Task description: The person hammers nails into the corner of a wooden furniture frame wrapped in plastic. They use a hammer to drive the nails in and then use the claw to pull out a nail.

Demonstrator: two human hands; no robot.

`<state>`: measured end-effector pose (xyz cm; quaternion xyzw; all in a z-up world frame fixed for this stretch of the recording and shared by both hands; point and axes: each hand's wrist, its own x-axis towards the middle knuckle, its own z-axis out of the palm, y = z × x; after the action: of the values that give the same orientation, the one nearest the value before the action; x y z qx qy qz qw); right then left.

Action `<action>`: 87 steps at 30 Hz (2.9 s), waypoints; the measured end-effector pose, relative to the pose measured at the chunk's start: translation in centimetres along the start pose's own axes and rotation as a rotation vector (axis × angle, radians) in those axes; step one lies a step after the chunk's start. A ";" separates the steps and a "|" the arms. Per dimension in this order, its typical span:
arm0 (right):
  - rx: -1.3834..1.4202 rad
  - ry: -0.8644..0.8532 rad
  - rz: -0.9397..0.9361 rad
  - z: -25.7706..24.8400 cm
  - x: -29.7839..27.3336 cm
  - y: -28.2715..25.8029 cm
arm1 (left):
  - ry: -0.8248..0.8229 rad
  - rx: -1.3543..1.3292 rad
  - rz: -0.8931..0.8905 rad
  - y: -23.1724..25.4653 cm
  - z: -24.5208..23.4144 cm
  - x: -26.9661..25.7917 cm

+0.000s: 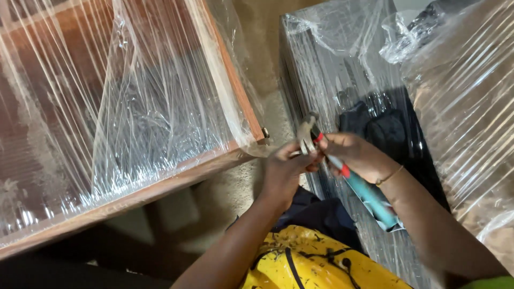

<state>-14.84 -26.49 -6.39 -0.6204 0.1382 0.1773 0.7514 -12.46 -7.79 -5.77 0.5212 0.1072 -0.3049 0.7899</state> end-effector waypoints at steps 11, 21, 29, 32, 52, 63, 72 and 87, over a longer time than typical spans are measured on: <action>0.123 -0.160 -0.099 0.0 8.4 -0.3 | 0.379 -0.182 -0.024 3.7 0.4 -2.2; 0.111 -0.242 -0.095 4.4 9.1 -2.2 | 0.743 1.527 1.021 5.4 -4.0 -1.1; -0.223 -0.255 0.049 4.2 7.6 -5.3 | 0.758 1.504 1.086 4.1 -5.4 0.9; -0.320 -0.298 0.069 3.4 8.3 -6.1 | 0.727 1.503 1.082 3.8 -5.8 0.9; -0.446 -0.395 0.086 3.7 8.4 -7.8 | 0.723 1.506 1.121 3.6 -6.3 1.3; -0.340 -0.440 0.054 2.1 9.9 -5.9 | 0.706 1.451 1.078 3.6 -6.2 1.4; -0.481 -0.622 0.093 2.9 11.0 -10.2 | 0.718 1.438 1.107 4.0 -5.9 1.3; -0.242 -0.346 0.088 3.3 8.5 -5.0 | 0.704 1.456 1.161 4.3 -6.0 1.2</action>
<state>-5.03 -23.28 -5.01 -0.6598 0.0118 0.3292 0.6754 -8.05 -1.71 -5.72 0.9112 -0.1493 0.3092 0.2276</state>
